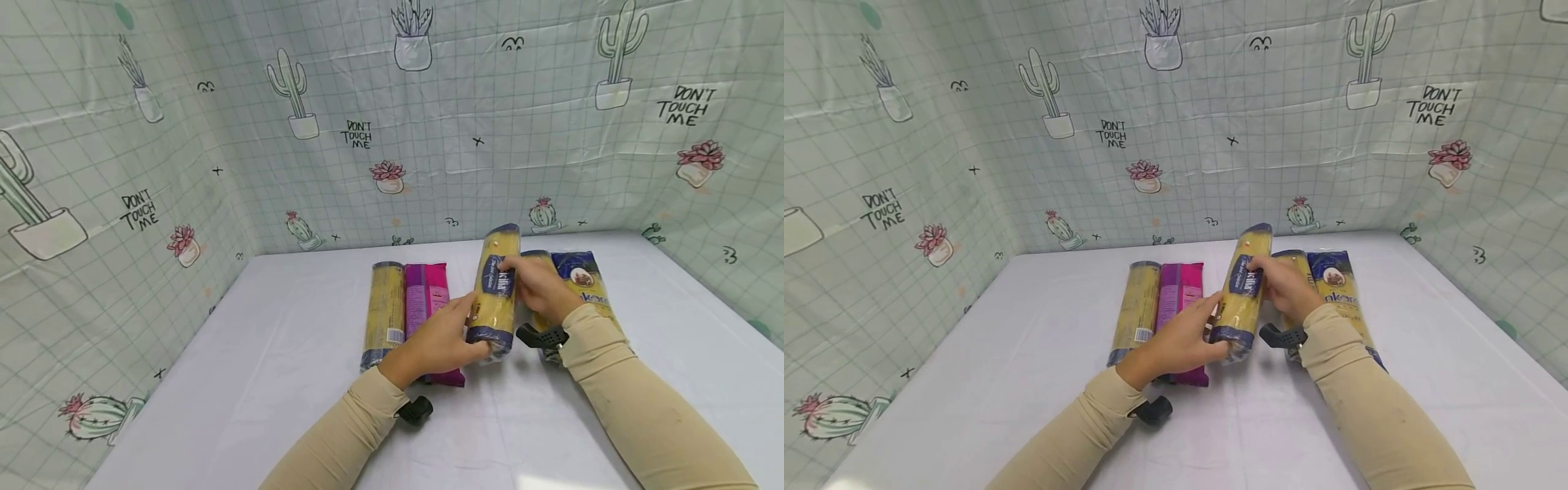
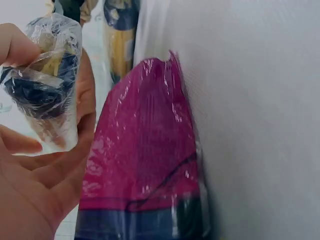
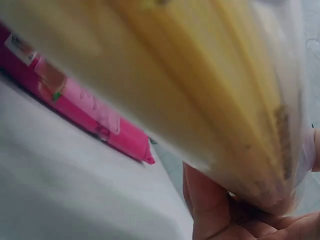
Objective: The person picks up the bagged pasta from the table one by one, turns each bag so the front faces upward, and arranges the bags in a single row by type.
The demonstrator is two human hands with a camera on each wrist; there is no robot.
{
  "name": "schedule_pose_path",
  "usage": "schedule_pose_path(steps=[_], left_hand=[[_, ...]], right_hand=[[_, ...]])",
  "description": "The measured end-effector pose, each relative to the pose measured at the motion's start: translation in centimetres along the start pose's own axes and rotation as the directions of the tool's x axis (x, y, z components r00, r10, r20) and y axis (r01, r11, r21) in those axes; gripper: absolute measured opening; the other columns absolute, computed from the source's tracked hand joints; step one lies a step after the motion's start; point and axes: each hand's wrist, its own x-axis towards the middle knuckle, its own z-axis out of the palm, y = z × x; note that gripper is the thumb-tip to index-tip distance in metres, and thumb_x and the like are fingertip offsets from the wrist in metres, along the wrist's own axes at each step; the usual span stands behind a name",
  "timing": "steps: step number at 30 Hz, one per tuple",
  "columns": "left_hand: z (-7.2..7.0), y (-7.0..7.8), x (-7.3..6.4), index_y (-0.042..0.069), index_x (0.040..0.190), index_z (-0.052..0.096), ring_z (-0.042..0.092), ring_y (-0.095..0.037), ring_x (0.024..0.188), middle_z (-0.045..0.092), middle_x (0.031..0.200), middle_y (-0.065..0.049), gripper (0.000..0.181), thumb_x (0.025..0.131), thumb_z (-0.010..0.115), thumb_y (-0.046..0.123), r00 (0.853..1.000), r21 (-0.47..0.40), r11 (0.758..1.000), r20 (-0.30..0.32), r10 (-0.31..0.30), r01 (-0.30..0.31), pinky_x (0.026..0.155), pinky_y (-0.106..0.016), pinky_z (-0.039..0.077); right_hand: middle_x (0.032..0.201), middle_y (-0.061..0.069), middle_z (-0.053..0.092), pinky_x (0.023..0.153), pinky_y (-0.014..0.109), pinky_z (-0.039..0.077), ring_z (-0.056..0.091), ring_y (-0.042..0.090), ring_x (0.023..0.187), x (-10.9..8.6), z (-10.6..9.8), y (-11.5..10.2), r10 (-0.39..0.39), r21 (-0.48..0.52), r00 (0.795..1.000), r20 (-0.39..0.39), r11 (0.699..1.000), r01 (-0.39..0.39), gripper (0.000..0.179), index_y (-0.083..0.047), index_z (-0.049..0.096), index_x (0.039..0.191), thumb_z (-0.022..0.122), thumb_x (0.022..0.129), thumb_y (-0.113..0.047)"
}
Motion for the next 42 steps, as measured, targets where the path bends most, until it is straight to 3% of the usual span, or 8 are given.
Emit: schedule_pose_path(steps=[6,10,13,21,25,32,36,42], left_hand=[[0.1,0.0,0.0,0.015,0.162,0.014,0.061,-0.004,0.095,0.061,0.13,-0.001,0.099,0.085,0.074,0.034,0.992,-0.203,0.972,0.072,-0.107,0.119,0.084,-0.021,0.05],[0.1,0.0,0.0,0.023,0.161,0.017,0.064,-0.006,0.095,0.065,0.121,0.001,0.093,0.088,0.074,0.029,0.989,-0.351,0.927,0.114,-0.096,0.13,0.08,-0.024,0.052],[0.1,0.1,0.0,0.025,0.16,0.017,0.066,-0.01,0.094,0.064,0.116,0.001,0.092,0.089,0.074,0.021,0.987,-0.481,0.867,0.141,-0.07,0.131,0.078,-0.028,0.055],[-0.2,-0.4,0.1,0.026,0.161,0.013,0.07,-0.022,0.094,0.061,0.125,-0.007,0.09,0.092,0.069,0.009,0.978,-0.741,0.656,0.209,0.023,0.143,0.073,-0.047,0.06],[-0.4,-0.4,-0.1,0.023,0.161,0.013,0.069,-0.027,0.098,0.06,0.128,-0.013,0.077,0.1,0.059,0.017,0.975,-0.792,0.59,0.218,0.038,0.154,0.073,-0.052,0.059],[0.1,-0.7,-0.1,0.013,0.158,0.027,0.068,-0.033,0.102,0.064,0.124,-0.02,0.062,0.099,0.045,0.013,0.976,-0.825,0.535,0.217,-0.001,0.184,0.076,-0.05,0.059],[0.2,-0.9,-0.1,0.012,0.156,0.031,0.067,-0.029,0.102,0.065,0.123,-0.019,0.06,0.098,0.046,0.01,0.972,-0.827,0.529,0.235,0.02,0.19,0.079,-0.051,0.058],[0.1,-1.0,-0.3,0.011,0.155,0.031,0.069,-0.029,0.096,0.066,0.12,-0.019,0.06,0.1,0.054,0.008,0.969,-0.819,0.54,0.245,0.024,0.193,0.08,-0.047,0.058]], right_hand=[[0.132,0.008,0.043,0.09,0.027,0.05,0.05,0.019,0.114,-0.4,-0.1,-0.6,-0.024,0.116,0.999,0.048,0.993,0.018,0.072,0.0,0.011,0.158,0.048,0.097,-0.009],[0.131,0.006,0.042,0.092,0.029,0.048,0.048,0.02,0.116,-0.7,-0.1,-1.0,-0.028,0.146,0.998,0.056,0.989,0.02,0.073,-0.004,0.007,0.159,0.046,0.098,-0.009],[0.13,0.006,0.042,0.092,0.029,0.047,0.048,0.021,0.116,-0.9,-0.1,-1.1,-0.032,0.155,0.998,0.059,0.988,0.022,0.074,-0.006,0.004,0.16,0.045,0.097,-0.009],[0.128,0.007,0.042,0.089,0.031,0.05,0.051,0.021,0.111,-1.1,-0.3,-1.1,-0.04,0.166,0.993,0.108,0.986,0.022,0.068,-0.008,0.006,0.157,0.041,0.098,-0.011],[0.128,0.008,0.042,0.088,0.032,0.05,0.051,0.02,0.11,-1.1,-0.3,-1.2,-0.033,0.171,0.992,0.124,0.985,0.012,0.068,-0.009,0.005,0.156,0.04,0.098,-0.012],[0.13,0.009,0.039,0.09,0.033,0.05,0.051,0.022,0.111,-1.3,-0.4,-1.2,-0.035,0.164,0.983,0.181,0.986,0.005,0.067,-0.009,0.002,0.156,0.037,0.099,-0.011],[0.13,0.011,0.04,0.09,0.033,0.05,0.055,0.021,0.108,-1.4,-0.4,-1.2,-0.048,0.167,0.978,0.204,0.986,0.014,0.065,-0.007,0.006,0.156,0.037,0.099,-0.01],[0.124,0.008,0.049,0.089,0.034,0.052,0.06,0.019,0.103,-1.5,-0.8,-1.3,-0.051,0.136,0.974,0.222,0.991,0.021,0.06,-0.006,0.012,0.154,0.039,0.1,-0.01]])
